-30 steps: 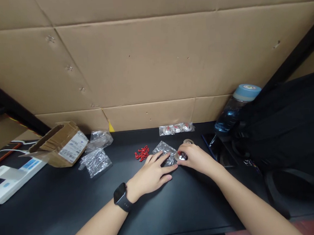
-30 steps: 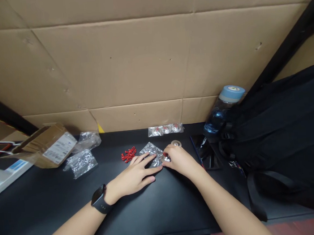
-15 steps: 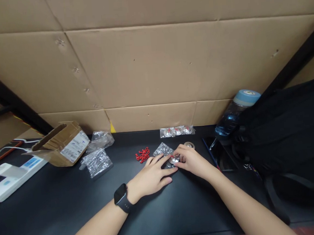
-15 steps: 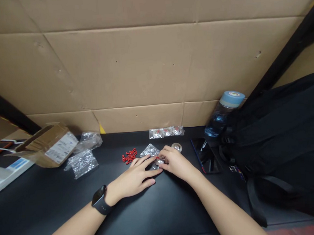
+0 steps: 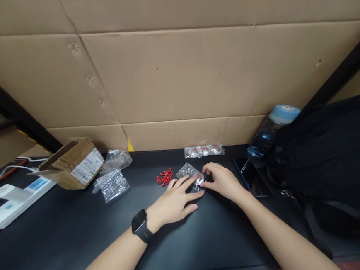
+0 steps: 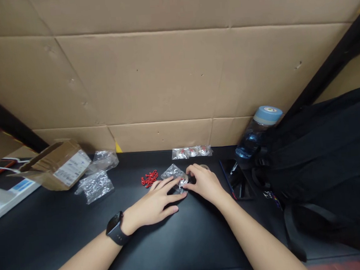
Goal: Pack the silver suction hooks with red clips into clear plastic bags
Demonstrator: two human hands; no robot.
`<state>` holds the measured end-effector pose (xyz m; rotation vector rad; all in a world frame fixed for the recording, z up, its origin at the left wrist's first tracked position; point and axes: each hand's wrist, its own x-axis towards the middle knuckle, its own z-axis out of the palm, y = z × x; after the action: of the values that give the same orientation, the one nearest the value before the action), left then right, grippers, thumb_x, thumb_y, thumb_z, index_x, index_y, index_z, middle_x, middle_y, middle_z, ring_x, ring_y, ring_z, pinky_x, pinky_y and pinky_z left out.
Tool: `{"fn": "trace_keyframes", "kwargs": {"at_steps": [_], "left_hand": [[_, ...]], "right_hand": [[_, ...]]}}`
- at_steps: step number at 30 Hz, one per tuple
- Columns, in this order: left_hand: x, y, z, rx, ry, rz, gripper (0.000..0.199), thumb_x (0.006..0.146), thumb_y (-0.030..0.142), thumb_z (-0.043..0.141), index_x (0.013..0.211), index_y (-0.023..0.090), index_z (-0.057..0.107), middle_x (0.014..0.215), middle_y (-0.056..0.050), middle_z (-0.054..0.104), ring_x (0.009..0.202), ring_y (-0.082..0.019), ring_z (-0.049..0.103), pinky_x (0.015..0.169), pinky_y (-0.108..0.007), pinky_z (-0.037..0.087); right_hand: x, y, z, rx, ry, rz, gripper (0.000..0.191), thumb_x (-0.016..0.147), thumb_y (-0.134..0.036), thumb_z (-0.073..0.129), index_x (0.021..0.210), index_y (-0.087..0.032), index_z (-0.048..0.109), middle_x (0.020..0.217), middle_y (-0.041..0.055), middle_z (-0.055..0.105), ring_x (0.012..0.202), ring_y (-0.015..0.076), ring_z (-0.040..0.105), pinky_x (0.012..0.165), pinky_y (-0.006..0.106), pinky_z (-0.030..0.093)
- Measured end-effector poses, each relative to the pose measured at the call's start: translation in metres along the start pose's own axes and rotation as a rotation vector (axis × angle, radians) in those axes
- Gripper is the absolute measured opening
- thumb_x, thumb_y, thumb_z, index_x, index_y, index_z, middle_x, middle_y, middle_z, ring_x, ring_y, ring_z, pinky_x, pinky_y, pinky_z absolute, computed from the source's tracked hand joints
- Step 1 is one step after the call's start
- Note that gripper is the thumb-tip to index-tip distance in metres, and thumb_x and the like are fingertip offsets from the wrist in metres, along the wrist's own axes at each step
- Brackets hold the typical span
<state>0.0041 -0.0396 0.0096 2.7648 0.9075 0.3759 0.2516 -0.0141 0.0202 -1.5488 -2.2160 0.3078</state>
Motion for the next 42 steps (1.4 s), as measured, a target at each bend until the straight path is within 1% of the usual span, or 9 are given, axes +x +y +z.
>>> {"fn": "trace_keyframes", "kwargs": {"at_steps": [4,10,15,20,30,34,37,39,42], "left_hand": [[0.001,0.002,-0.003,0.018,0.003,0.001,0.050,0.094,0.038,0.064,0.143,0.041,0.055,0.166,-0.002,0.028,0.148,-0.038,0.030,0.112,-0.060,0.035],[0.001,0.002,-0.006,0.048,-0.011,0.002,0.049,0.093,0.033,0.066,0.141,0.042,0.057,0.165,-0.001,0.030,0.149,-0.038,0.027,0.112,-0.063,0.034],[-0.002,-0.002,-0.008,0.036,-0.018,-0.031,0.051,0.092,0.029,0.067,0.139,0.047,0.057,0.167,0.001,0.025,0.150,-0.042,0.023,0.112,-0.067,0.033],[-0.005,-0.005,-0.010,0.003,-0.051,-0.019,0.055,0.091,0.030,0.068,0.141,0.050,0.054,0.168,0.002,0.023,0.150,-0.043,0.024,0.111,-0.069,0.034],[-0.003,-0.001,-0.012,-0.043,-0.042,0.037,0.046,0.091,0.031,0.069,0.135,0.045,0.062,0.164,0.000,0.033,0.150,-0.037,0.026,0.113,-0.063,0.033],[0.000,-0.003,-0.016,-0.067,0.035,0.022,0.029,0.092,0.024,0.064,0.115,0.038,0.074,0.151,0.000,0.051,0.147,-0.032,0.032,0.116,-0.056,0.031],[0.002,-0.005,-0.019,-0.082,0.089,0.013,0.039,0.087,0.006,0.053,0.102,0.034,0.077,0.136,0.000,0.062,0.142,-0.027,0.039,0.115,-0.050,0.033],[0.003,-0.007,-0.020,-0.090,0.119,0.005,0.054,0.081,-0.004,0.044,0.106,0.033,0.074,0.129,0.000,0.066,0.136,-0.024,0.044,0.112,-0.046,0.035],[0.004,-0.008,-0.021,-0.078,0.187,-0.070,0.071,0.074,-0.008,0.041,0.129,0.031,0.062,0.130,-0.002,0.065,0.127,-0.023,0.050,0.104,-0.041,0.038]], "right_hand": [[0.003,-0.004,0.010,-0.049,-0.013,0.057,0.035,0.076,-0.040,0.083,0.101,-0.029,0.061,0.090,-0.0047,0.067,0.080,0.0157,0.062,0.059,0.023,0.032],[0.008,-0.016,0.022,-0.109,0.082,0.143,0.032,0.081,-0.048,0.076,0.101,-0.026,0.063,0.093,-0.0010,0.069,0.077,0.0168,0.062,0.056,0.024,0.026],[0.005,-0.010,0.016,0.014,0.020,0.038,0.026,0.081,-0.038,0.076,0.102,-0.027,0.066,0.089,-0.0021,0.069,0.078,0.0154,0.063,0.061,0.023,0.033],[-0.001,-0.001,0.009,0.121,-0.082,0.051,0.026,0.083,-0.030,0.073,0.107,-0.028,0.065,0.088,-0.0043,0.071,0.073,0.0135,0.063,0.061,0.023,0.036],[0.011,-0.013,0.027,-0.010,0.071,0.106,0.036,0.084,-0.029,0.072,0.118,-0.025,0.062,0.098,0.0017,0.069,0.086,0.0186,0.065,0.065,0.026,0.040],[0.005,-0.013,0.014,0.018,0.025,-0.028,0.040,0.085,-0.029,0.072,0.123,-0.025,0.061,0.106,0.0041,0.067,0.092,0.0202,0.065,0.075,0.028,0.046],[-0.002,-0.011,-0.003,0.140,-0.031,-0.175,0.041,0.089,-0.032,0.069,0.128,-0.025,0.059,0.114,0.0063,0.065,0.097,0.0209,0.064,0.084,0.031,0.049],[-0.004,-0.009,-0.010,0.225,-0.075,-0.249,0.028,0.098,-0.023,0.055,0.125,-0.025,0.061,0.111,0.0064,0.065,0.097,0.0197,0.064,0.088,0.032,0.050],[-0.003,-0.005,-0.008,0.256,-0.097,-0.292,0.036,0.094,-0.006,0.045,0.119,-0.024,0.064,0.108,0.0061,0.065,0.098,0.0189,0.063,0.090,0.031,0.050]]}}
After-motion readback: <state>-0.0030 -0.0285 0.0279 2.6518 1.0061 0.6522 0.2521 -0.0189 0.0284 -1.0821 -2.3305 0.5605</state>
